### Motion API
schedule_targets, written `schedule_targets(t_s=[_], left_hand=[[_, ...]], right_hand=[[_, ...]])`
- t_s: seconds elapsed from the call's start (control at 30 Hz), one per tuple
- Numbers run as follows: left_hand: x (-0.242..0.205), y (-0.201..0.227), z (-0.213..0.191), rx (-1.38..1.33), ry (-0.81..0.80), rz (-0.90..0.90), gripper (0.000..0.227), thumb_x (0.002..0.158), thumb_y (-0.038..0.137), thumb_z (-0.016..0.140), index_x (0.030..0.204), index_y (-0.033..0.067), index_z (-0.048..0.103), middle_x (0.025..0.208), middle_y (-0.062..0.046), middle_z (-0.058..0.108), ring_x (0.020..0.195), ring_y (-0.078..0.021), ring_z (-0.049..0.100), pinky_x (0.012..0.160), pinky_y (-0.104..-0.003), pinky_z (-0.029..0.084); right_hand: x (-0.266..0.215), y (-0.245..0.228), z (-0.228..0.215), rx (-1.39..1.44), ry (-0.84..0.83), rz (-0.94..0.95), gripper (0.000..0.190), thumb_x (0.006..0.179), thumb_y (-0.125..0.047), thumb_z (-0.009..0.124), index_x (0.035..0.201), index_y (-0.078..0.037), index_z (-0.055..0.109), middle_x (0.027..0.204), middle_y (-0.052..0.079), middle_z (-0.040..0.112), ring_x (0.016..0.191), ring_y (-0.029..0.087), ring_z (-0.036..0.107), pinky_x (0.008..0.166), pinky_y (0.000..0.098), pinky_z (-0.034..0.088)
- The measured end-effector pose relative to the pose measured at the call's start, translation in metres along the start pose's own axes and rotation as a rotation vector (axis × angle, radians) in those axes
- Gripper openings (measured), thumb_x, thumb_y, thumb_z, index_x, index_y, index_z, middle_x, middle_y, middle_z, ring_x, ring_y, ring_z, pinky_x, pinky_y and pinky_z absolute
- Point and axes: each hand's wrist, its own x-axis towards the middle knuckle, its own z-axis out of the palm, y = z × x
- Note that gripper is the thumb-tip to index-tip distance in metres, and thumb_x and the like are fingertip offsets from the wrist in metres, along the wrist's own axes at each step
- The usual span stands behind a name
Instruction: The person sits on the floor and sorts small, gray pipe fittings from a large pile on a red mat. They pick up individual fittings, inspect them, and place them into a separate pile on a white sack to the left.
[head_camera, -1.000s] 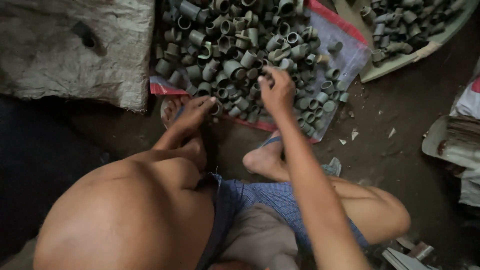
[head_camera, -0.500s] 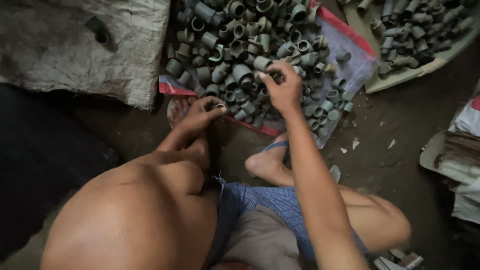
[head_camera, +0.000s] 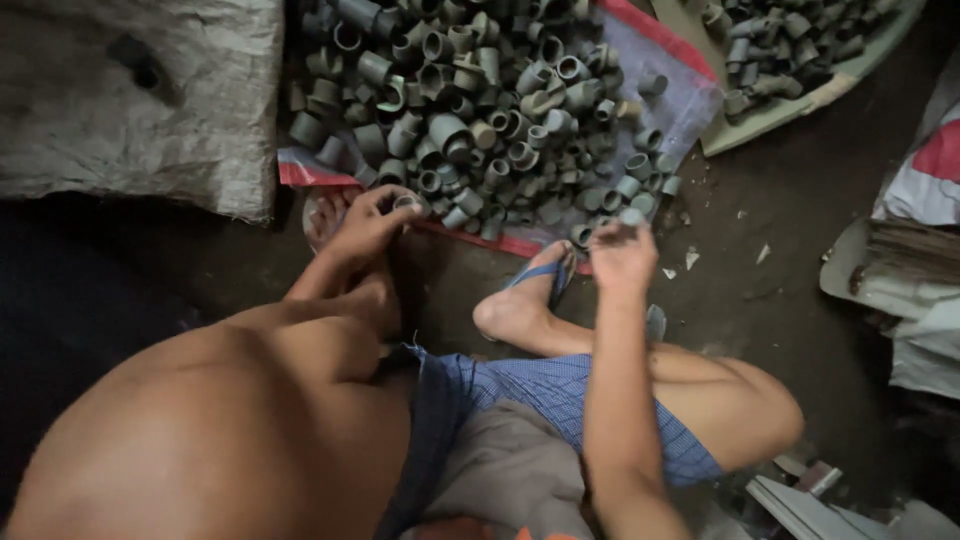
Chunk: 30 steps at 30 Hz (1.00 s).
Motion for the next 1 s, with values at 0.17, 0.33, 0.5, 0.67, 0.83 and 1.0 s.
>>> schedule_targets(t_s=[0.17,0.33,0.5,0.67,0.83,1.0], left_hand=[[-0.003,0.002,0.005,-0.084,-0.006,-0.094,0.02,0.102,0.029,0.066,0.096,0.0102,0.07,0.072,-0.013,0.064,0.062,-0.0255,0.065,0.059,-0.039,0.055],[-0.007,0.009,0.009,-0.092,0.026,-0.09,0.03,0.106,0.028,0.057,0.084,0.0098,0.066,0.057,-0.012,0.055,0.048,-0.0243,0.061,0.043,-0.035,0.051],[0.0,-0.005,0.008,-0.176,0.106,-0.077,0.03,0.106,0.028,0.064,0.082,0.0096,0.063,0.053,-0.009,0.048,0.041,-0.0205,0.053,0.038,-0.032,0.045],[-0.01,0.016,0.007,-0.132,0.1,-0.077,0.027,0.1,0.028,0.07,0.088,0.0051,0.067,0.058,-0.017,0.062,0.044,-0.0226,0.062,0.04,-0.032,0.051],[-0.005,0.007,0.008,-0.128,0.066,-0.058,0.02,0.099,0.021,0.07,0.092,0.0026,0.068,0.068,-0.016,0.066,0.05,-0.0226,0.066,0.043,-0.034,0.055],[-0.007,0.014,0.008,-0.198,0.1,-0.102,0.022,0.102,0.023,0.064,0.094,0.0018,0.064,0.069,-0.018,0.066,0.047,-0.0225,0.065,0.039,-0.033,0.054]], right_hand=[[-0.003,-0.01,-0.011,-0.167,0.09,-0.112,0.033,0.1,-0.036,0.066,0.095,-0.005,0.056,0.08,0.01,0.061,0.071,0.024,0.062,0.069,0.036,0.058],[-0.03,0.054,-0.003,-0.681,0.049,-0.073,0.022,0.097,-0.027,0.066,0.095,-0.005,0.061,0.079,0.011,0.059,0.06,0.023,0.064,0.059,0.0355,0.061],[-0.029,0.102,-0.029,-1.416,-0.081,-0.043,0.036,0.078,-0.01,0.08,0.109,0.004,0.07,0.091,0.025,0.071,0.071,0.029,0.077,0.054,0.0401,0.066],[-0.041,0.104,-0.019,-1.515,-0.11,-0.299,0.05,0.078,-0.014,0.082,0.122,0.003,0.065,0.102,0.028,0.07,0.083,0.036,0.076,0.065,0.0432,0.067],[-0.082,0.12,0.021,-1.795,-0.251,-0.834,0.016,0.081,-0.023,0.081,0.094,-0.015,0.076,0.086,0.013,0.077,0.088,0.038,0.075,0.076,0.047,0.058],[-0.05,0.164,0.005,-2.045,-0.193,-0.462,0.054,0.081,-0.054,0.081,0.116,-0.014,0.076,0.102,0.009,0.08,0.101,0.03,0.076,0.084,0.0448,0.063]])
